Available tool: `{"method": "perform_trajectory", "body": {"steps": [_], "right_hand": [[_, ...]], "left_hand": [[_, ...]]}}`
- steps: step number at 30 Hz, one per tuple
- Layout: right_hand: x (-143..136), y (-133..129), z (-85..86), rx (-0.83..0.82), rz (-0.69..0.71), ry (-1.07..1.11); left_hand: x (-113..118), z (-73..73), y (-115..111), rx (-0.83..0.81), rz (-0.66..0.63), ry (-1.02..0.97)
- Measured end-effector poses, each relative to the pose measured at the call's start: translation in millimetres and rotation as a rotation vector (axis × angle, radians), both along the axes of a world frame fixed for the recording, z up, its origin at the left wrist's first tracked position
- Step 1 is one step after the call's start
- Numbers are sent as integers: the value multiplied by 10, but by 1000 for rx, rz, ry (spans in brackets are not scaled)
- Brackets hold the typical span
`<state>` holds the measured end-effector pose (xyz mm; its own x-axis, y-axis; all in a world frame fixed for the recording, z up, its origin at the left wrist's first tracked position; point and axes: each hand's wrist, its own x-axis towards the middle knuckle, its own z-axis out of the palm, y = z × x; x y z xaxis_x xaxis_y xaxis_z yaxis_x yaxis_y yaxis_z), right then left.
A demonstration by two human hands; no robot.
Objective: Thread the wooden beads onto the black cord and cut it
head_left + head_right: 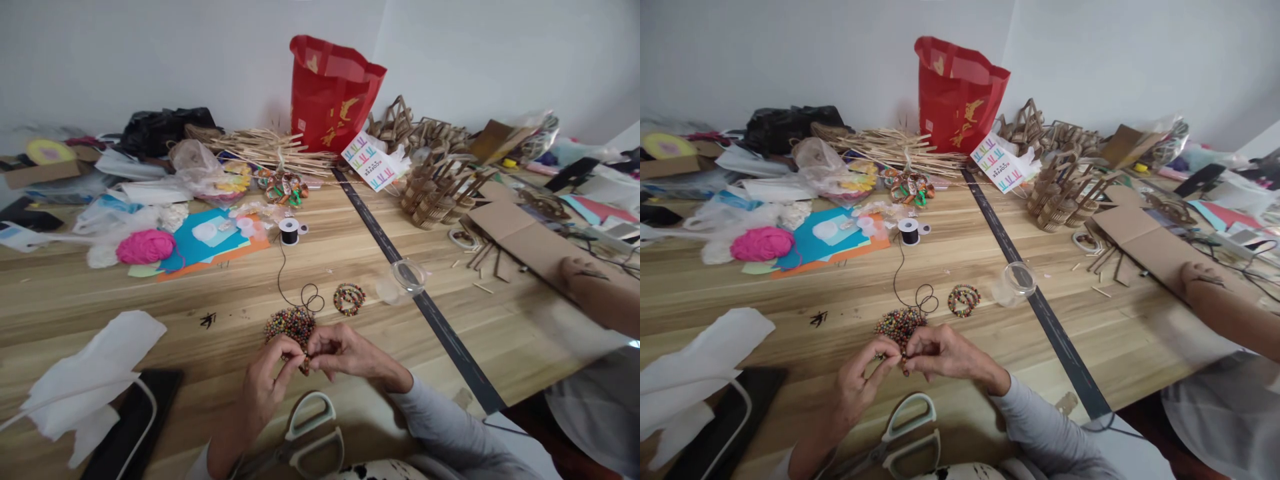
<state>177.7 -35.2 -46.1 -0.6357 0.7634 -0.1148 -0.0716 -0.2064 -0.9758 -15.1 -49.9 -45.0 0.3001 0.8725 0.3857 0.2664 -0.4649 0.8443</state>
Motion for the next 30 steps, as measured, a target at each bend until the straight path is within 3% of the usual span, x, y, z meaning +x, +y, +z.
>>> {"method": "perform_trajectory", "body": {"steps": [7, 13, 22, 26, 30], "right_hand": [[-6, 4, 8, 72, -75, -19], [-39, -26, 26, 155, -62, -74], [-90, -40, -56, 66, -54, -28], [-100, -34, -67, 29, -70, 45], [-88, -27, -52, -4, -82, 74]], "left_hand": [[-21, 24, 44, -161, -42, -12], [12, -19, 29, -113, -16, -26], [60, -77, -10, -20, 6, -72], [66, -61, -8, -127, -15, -82], [51, -30, 9, -342, -40, -155]]}}
